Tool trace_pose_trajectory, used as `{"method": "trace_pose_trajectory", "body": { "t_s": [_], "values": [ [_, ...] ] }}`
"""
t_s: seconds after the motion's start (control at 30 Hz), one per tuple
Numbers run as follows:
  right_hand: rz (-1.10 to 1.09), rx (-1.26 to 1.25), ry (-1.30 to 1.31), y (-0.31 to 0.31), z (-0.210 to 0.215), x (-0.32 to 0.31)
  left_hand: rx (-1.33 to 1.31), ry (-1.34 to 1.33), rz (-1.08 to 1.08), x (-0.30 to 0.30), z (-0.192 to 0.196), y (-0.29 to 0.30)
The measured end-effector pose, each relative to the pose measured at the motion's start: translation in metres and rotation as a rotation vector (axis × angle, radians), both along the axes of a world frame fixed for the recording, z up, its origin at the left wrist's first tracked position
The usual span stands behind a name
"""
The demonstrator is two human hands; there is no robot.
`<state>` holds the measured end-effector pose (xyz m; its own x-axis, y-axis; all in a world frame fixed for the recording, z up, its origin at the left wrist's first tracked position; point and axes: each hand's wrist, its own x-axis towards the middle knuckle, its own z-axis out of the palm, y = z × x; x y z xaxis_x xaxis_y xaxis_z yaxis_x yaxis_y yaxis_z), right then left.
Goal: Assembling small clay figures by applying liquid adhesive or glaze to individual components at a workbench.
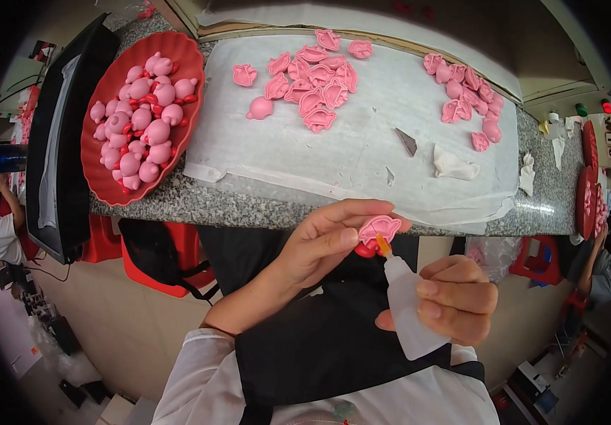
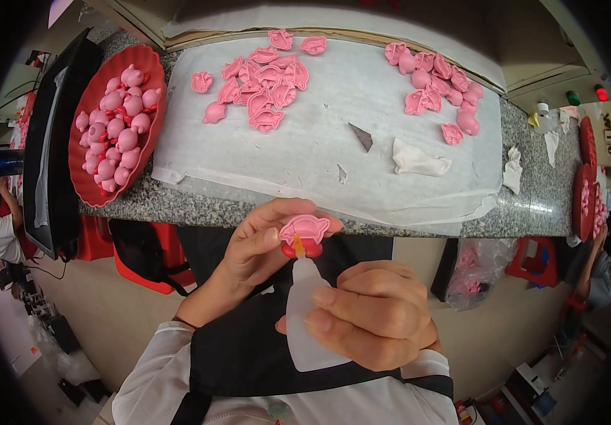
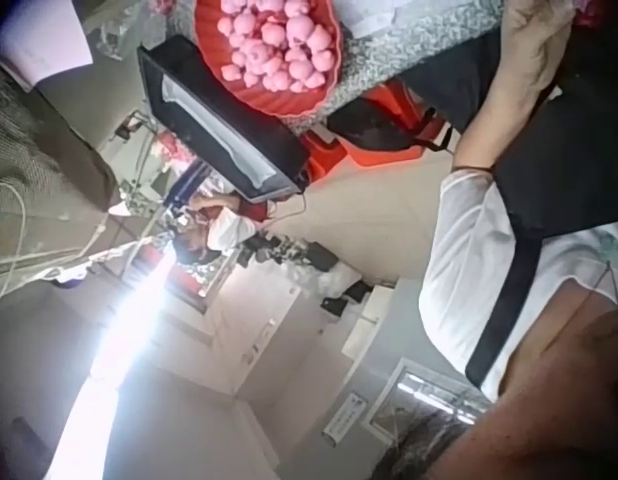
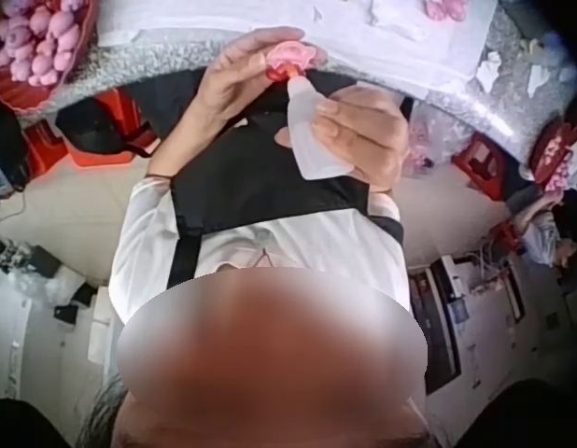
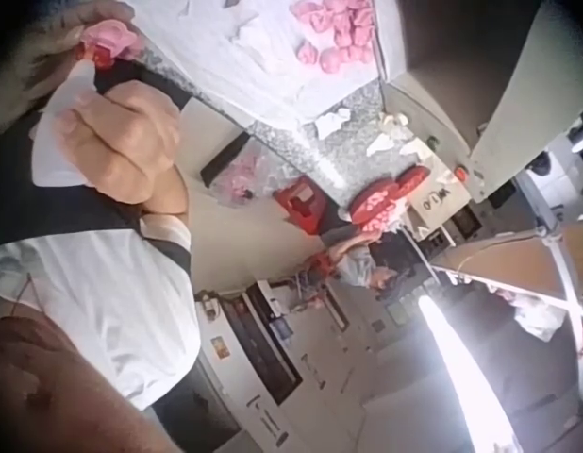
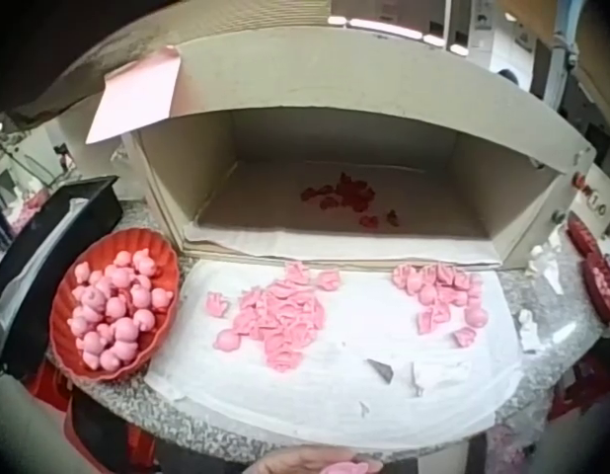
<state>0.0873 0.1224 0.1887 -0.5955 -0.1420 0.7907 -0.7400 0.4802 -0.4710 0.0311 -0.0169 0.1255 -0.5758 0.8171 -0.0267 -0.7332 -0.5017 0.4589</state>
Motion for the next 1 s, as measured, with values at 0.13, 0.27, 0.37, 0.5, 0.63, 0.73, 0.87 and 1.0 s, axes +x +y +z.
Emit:
{"method": "trace_pose_trajectory", "body": {
  "t_s": [0.13, 0.27, 0.37, 0.5, 0.63, 0.73, 0.87, 1.0],
  "values": [
    [-0.107, -0.073, 0.021, -0.0027, -0.0036, 0.0045, -0.004, 0.023, 0.003, 0.0004, -0.0006, 0.0007],
    [-0.088, -0.046, 0.020, -0.0005, -0.0027, 0.0043, -0.013, 0.020, 0.001, 0.0006, -0.0004, -0.0003],
    [-0.093, -0.035, 0.019, -0.0002, -0.0021, 0.0042, -0.005, 0.030, 0.004, 0.0003, -0.0011, -0.0005],
    [-0.044, 0.075, 0.050, 0.0026, 0.0001, -0.0012, -0.014, 0.029, 0.006, 0.0003, -0.0017, -0.0011],
    [-0.059, 0.076, 0.039, 0.0027, 0.0017, -0.0007, -0.011, 0.008, 0.011, 0.0005, -0.0008, -0.0007],
    [-0.074, 0.078, 0.063, 0.0034, 0.0020, -0.0009, -0.008, 0.015, 0.024, 0.0000, -0.0016, -0.0005],
    [-0.091, 0.031, 0.051, 0.0015, -0.0004, 0.0023, -0.007, 0.014, 0.037, 0.0007, -0.0054, -0.0021],
    [-0.115, -0.034, 0.026, 0.0016, -0.0009, 0.0058, 0.005, 0.022, 0.056, 0.0011, -0.0050, -0.0008]
  ]
}}
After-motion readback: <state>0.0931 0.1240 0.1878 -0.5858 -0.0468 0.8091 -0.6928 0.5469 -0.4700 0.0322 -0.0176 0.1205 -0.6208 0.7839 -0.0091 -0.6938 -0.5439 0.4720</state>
